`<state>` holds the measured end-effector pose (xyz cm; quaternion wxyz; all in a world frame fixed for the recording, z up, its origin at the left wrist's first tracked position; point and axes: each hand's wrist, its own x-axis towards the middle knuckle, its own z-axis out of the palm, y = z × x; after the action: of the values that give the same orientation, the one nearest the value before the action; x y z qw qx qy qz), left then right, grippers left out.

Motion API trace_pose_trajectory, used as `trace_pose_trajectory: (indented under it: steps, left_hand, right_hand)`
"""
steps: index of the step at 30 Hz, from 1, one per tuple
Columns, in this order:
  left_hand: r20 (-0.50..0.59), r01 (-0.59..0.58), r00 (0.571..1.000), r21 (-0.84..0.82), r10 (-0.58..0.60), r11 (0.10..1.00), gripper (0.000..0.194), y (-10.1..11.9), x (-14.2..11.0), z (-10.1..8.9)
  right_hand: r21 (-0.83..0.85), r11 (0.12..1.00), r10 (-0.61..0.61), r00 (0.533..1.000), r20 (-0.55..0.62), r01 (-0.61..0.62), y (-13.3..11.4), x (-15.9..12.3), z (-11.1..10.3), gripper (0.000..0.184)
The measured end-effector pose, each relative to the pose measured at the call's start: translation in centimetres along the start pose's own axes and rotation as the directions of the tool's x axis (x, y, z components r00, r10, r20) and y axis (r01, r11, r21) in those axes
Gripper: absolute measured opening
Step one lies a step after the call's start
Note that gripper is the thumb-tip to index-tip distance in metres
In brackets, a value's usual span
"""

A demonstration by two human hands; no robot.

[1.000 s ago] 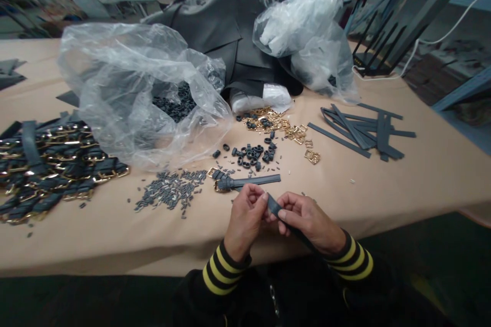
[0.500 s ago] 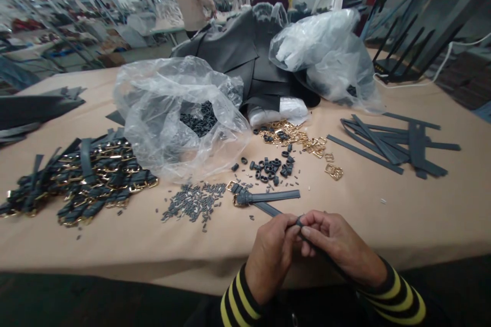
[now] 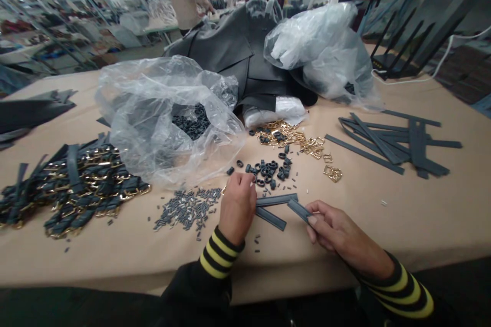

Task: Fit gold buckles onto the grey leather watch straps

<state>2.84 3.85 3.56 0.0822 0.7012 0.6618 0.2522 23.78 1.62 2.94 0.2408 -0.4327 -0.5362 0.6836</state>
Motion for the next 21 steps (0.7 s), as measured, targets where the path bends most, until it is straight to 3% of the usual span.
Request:
trace_pose_trajectory:
  steps: [3, 6, 16, 21]
  left_hand:
    - [0.147, 0.076, 0.985, 0.108, -0.091, 0.991, 0.013, -1.2, 2.6, 0.7]
    - [0.208, 0.106, 0.970, 0.106, -0.126, 0.989, 0.010, -1.9, 4.1, 1.2]
    - [0.362, 0.076, 0.931, -0.083, -0.041, 0.994, 0.006, -2.9, 5.1, 1.0]
    - [0.359, 0.058, 0.933, -0.193, 0.016, 0.979, 0.008, -2.4, 4.9, 0.5]
  right_hand:
    - [-0.033, 0.999, 0.008, 1.000, 0.006, -0.008, 0.5, 0.3, -0.1, 0.027]
    - [-0.031, 1.000, 0.003, 1.000, 0.005, -0.003, 0.7, 0.5, -0.1, 0.028]
    - [0.038, 0.998, -0.046, 0.999, 0.019, 0.045, -0.3, 1.0, 0.7, 0.026]
    - [-0.001, 0.998, -0.062, 0.998, 0.009, 0.062, -0.2, 0.9, 1.0, 0.024]
